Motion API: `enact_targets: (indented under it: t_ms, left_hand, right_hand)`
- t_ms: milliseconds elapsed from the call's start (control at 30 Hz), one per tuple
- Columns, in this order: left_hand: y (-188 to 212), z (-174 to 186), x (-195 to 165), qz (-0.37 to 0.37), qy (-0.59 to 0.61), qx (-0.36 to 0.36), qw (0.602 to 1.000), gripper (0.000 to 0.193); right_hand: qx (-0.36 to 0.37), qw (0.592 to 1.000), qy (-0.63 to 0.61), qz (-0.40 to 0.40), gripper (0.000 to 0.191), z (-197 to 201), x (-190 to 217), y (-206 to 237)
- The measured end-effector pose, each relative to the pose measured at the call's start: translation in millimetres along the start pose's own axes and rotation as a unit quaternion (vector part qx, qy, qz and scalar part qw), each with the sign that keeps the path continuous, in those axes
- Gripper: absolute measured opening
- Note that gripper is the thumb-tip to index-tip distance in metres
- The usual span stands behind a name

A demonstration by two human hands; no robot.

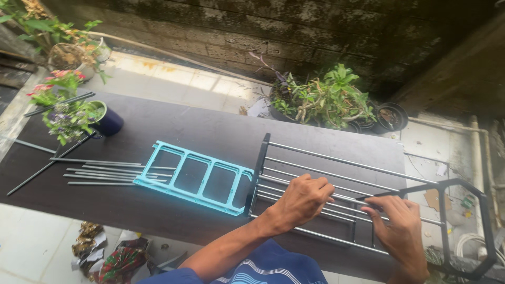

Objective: The person gathers metal rods on a table, aligns them, and inserts them one by one into the plastic end frames of a clothes drying rack, pressing each rod into place and adjusting the frame as the structure takes shape.

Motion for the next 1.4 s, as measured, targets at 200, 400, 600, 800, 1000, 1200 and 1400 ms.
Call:
enact_targets:
  t_ms: [200, 400, 600, 800, 1000, 1200, 1400]
  left_hand:
    - [2, -4, 8, 0.025, 0.003, 0.026, 0.999, 0.016]
    - [-1, 6, 10, 0.03, -0.009, 0.032, 0.999, 0.017]
    - [-7, 8, 14, 0.062, -0.005, 0.079, 0.995, 0.016]
    - [-6, 15, 6, 0.008, 0.035, 0.036, 0.999, 0.015]
    - [-1, 3, 14, 0.025, -0.011, 0.038, 0.999, 0.01]
    - [-3, -3, 22, 0.059, -0.001, 0.08, 0.995, 0.016]
    - [-5, -4, 13, 0.044, 0.001, 0.063, 0.997, 0.018]
  right_hand:
    - [-0.026, 0.999, -0.038, -0.017, 0.013, 6, 14, -8]
    - [-0.021, 1.0, 0.007, 0.019, 0.009, 4, 25, -13]
    - [-0.047, 0.999, -0.023, 0.012, 0.021, 9, 28, -11]
    - [-0.091, 0.994, -0.065, -0.004, 0.019, 15, 24, -8]
    - [-0.08, 0.996, -0.034, 0.027, 0.013, 10, 25, -5]
    - [-0.04, 0.999, -0.013, 0.019, 0.008, 1, 21, -7]
    - [-0.038, 0.999, -0.017, 0.0, 0.009, 6, 15, -5]
Point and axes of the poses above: each hand's wrist, its own y-axis away from the middle knuckle, its own z-axis out of the back of the hand, x = y × z, the point moved 9 cm from there along -y, towards the middle knuckle, and after that the axes turned 15 degrees about y, right-handed, at the moved point
